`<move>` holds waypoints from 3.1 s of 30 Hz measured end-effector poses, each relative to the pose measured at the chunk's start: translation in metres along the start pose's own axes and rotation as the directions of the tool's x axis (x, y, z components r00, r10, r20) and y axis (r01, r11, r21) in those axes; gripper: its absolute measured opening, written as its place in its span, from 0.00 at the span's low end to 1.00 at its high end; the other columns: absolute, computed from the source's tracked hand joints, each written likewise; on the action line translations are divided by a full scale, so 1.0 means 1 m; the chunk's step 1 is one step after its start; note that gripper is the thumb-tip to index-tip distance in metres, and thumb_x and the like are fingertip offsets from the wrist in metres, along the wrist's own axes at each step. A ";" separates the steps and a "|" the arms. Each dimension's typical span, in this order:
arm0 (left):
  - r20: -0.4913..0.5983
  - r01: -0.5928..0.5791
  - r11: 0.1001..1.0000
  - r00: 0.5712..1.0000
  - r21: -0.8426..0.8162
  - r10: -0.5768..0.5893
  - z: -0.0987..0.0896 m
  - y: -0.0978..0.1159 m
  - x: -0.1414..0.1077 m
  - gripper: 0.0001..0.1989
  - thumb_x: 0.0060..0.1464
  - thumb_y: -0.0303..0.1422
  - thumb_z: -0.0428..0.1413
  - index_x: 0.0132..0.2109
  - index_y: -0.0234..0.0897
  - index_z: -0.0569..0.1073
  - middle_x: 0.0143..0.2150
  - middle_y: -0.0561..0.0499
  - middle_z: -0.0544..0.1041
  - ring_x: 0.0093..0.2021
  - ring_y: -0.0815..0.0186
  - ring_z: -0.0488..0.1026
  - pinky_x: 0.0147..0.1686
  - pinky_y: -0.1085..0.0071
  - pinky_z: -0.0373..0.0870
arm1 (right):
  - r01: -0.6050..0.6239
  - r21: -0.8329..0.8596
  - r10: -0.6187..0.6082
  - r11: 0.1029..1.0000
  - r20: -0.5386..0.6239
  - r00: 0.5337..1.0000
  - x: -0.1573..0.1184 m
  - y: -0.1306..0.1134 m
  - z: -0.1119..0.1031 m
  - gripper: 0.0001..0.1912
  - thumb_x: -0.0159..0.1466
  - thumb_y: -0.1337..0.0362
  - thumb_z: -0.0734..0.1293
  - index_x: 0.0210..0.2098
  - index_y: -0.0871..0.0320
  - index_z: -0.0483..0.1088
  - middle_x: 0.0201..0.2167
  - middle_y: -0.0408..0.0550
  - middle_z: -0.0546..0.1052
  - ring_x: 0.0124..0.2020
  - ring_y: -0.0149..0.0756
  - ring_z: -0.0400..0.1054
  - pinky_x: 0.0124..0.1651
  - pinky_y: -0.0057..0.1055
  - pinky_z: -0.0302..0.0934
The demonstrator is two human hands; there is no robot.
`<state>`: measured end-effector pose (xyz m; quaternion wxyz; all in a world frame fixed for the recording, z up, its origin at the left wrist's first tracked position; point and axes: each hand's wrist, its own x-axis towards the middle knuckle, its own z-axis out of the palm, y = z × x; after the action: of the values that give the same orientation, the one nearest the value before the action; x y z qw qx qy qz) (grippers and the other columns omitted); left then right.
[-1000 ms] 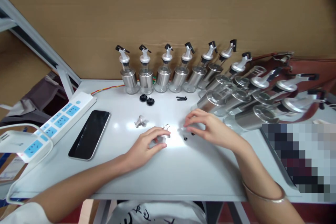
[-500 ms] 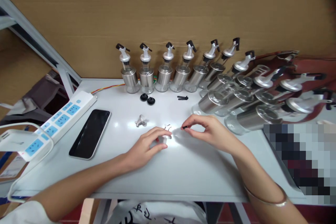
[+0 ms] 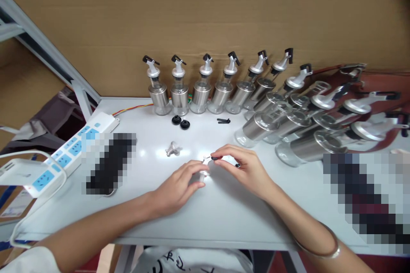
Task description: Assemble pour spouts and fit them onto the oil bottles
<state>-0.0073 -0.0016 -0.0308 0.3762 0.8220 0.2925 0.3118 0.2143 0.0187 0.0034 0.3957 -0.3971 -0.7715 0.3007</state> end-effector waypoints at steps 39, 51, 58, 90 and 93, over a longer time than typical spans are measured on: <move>0.057 -0.006 1.000 0.998 -0.003 0.006 -0.004 0.005 0.004 0.12 0.66 0.30 0.46 0.54 0.41 0.65 0.49 0.45 0.73 0.39 0.65 0.73 0.43 0.67 0.72 | -0.200 0.349 0.210 0.915 0.008 0.978 -0.001 0.003 0.006 0.03 0.59 0.63 0.72 0.30 0.56 0.77 0.30 0.47 0.81 0.32 0.36 0.75 0.37 0.32 0.68; 0.013 -0.126 0.990 0.992 0.066 0.126 -0.001 0.002 0.002 0.12 0.68 0.32 0.44 0.56 0.43 0.60 0.51 0.43 0.71 0.32 0.70 0.73 0.38 0.69 0.75 | -0.182 0.285 0.182 0.941 0.024 0.983 -0.003 -0.004 0.000 0.03 0.61 0.63 0.70 0.31 0.56 0.74 0.31 0.46 0.80 0.33 0.35 0.75 0.38 0.29 0.67; -0.030 -0.189 0.981 0.981 0.050 0.190 0.001 0.002 0.001 0.14 0.69 0.35 0.39 0.59 0.43 0.56 0.49 0.42 0.69 0.30 0.69 0.72 0.36 0.66 0.77 | -0.056 0.189 0.050 0.980 0.034 0.998 -0.001 -0.008 -0.005 0.04 0.63 0.68 0.68 0.36 0.56 0.75 0.33 0.46 0.80 0.34 0.33 0.74 0.39 0.27 0.67; -0.017 -0.101 0.995 0.995 -0.025 0.101 0.008 -0.002 -0.002 0.17 0.66 0.27 0.44 0.59 0.45 0.53 0.58 0.39 0.65 0.27 0.73 0.73 0.36 0.65 0.77 | -0.385 0.240 0.349 0.891 0.178 0.920 0.000 -0.013 0.013 0.15 0.60 0.52 0.69 0.34 0.58 0.70 0.25 0.41 0.70 0.28 0.31 0.63 0.32 0.27 0.56; -0.024 -0.067 0.998 0.997 0.016 0.067 0.007 0.000 -0.001 0.17 0.65 0.29 0.47 0.58 0.43 0.54 0.54 0.41 0.70 0.34 0.67 0.76 0.39 0.63 0.77 | -0.327 0.194 0.302 0.925 0.149 0.942 -0.001 -0.014 0.011 0.12 0.61 0.54 0.68 0.34 0.58 0.72 0.26 0.43 0.72 0.29 0.32 0.65 0.32 0.28 0.58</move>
<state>-0.0031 -0.0049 -0.0349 0.3557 0.8302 0.2718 0.3322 0.1998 0.0093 0.0079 0.3375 -0.4525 -0.6821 0.4649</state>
